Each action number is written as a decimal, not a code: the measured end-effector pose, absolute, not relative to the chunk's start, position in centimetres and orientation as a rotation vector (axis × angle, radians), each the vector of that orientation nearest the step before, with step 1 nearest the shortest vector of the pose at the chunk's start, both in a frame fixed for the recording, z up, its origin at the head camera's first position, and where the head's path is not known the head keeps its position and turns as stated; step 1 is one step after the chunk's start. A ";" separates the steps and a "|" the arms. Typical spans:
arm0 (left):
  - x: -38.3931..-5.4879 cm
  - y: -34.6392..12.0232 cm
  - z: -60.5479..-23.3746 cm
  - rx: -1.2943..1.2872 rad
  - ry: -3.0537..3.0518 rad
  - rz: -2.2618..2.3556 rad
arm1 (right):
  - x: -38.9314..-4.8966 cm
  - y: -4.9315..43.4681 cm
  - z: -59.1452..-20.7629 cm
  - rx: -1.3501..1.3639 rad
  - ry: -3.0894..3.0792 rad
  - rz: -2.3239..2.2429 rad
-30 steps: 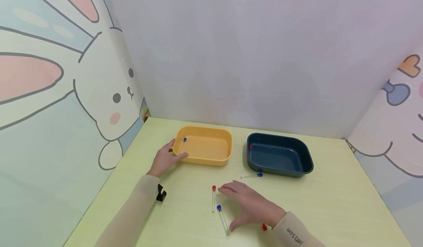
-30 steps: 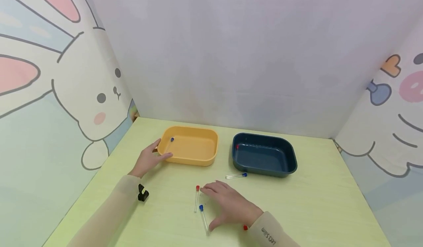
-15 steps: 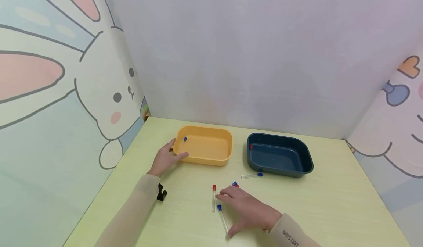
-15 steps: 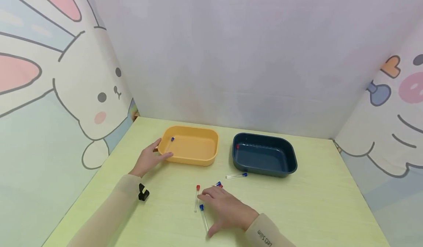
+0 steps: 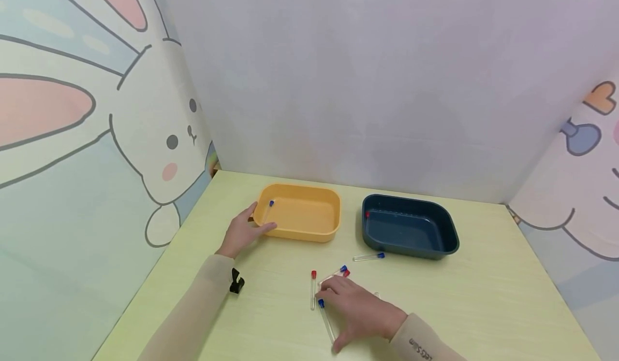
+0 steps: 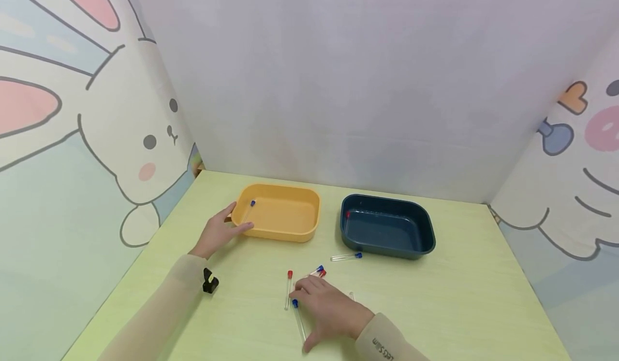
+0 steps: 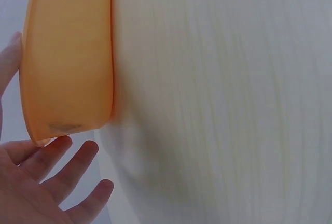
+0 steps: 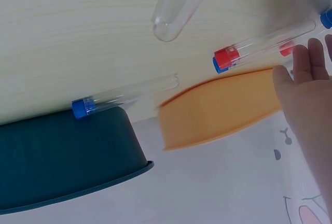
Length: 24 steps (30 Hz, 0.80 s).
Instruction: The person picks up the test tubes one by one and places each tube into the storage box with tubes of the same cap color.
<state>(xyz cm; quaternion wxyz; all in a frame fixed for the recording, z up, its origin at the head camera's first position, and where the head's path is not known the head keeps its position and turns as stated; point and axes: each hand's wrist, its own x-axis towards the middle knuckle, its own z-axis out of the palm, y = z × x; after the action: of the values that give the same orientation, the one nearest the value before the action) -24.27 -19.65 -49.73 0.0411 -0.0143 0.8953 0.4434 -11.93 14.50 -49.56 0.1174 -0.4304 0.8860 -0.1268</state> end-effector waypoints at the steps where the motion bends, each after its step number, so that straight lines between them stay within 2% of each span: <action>1: -24.3 -19.6 -49.7 -0.044 2.740 1.358 | -11.9 14.5 -49.6 -1.262 2.595 -0.359; 15: -24.4 -19.6 -49.6 -0.046 2.740 1.370 | -11.9 14.2 -50.0 -1.301 2.620 -0.289; 24: -24.5 -19.6 -49.9 -0.052 2.749 1.353 | -12.3 14.1 -48.9 -1.253 2.676 -0.290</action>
<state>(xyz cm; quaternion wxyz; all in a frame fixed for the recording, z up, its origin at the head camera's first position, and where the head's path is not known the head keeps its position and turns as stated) -24.54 -19.60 -49.85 0.0387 -0.0169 0.8964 0.4412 -12.29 14.13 -48.87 0.0862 -0.4204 0.8980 -0.0972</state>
